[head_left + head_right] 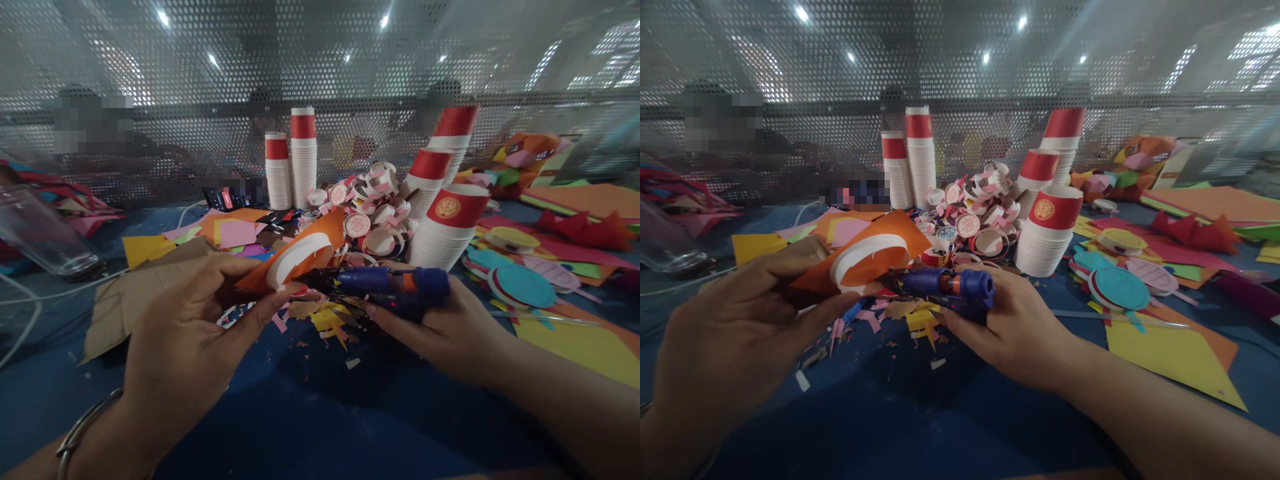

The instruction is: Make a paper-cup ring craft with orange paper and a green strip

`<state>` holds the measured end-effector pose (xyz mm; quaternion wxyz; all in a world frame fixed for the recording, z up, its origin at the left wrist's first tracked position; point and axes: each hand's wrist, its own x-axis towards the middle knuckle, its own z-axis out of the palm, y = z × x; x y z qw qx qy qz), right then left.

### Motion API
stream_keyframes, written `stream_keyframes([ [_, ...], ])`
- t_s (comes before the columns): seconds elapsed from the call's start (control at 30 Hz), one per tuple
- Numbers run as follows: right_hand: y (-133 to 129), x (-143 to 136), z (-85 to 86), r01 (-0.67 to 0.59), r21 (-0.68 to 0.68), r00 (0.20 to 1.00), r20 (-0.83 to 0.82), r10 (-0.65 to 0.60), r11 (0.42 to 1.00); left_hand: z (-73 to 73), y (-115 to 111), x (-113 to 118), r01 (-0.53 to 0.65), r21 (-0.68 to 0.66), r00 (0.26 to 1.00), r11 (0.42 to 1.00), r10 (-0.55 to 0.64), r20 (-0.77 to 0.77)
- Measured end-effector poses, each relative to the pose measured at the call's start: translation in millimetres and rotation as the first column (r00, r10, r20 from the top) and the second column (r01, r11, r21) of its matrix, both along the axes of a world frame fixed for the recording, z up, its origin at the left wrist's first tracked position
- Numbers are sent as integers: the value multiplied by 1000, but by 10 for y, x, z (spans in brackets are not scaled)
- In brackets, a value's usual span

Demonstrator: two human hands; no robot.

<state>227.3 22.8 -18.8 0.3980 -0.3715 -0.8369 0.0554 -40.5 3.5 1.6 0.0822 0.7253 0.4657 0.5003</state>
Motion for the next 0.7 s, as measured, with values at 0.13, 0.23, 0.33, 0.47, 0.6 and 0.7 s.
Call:
stream_keyframes([
  [0.13,38,10,-31,-38,97,999,15,37,995,-27,47,-10,50,115,998,992,-53,23],
  [0.23,54,15,-56,-15,142,1000,12,14,990,-11,64,-5,64,121,998,991,-67,20],
  [0.33,57,11,-65,7,138,1000,11,-9,990,12,60,-5,60,104,998,993,-62,20],
  [0.47,51,-1,-47,-2,145,1000,21,-1,989,19,57,-30,58,63,997,996,-61,49],
  [0.6,38,-19,2,-10,56,1000,-14,11,998,78,91,-42,89,-53,988,995,-81,134],
  [0.7,29,-14,31,-33,-49,996,-89,29,998,200,125,3,117,-195,971,974,-71,229],
])
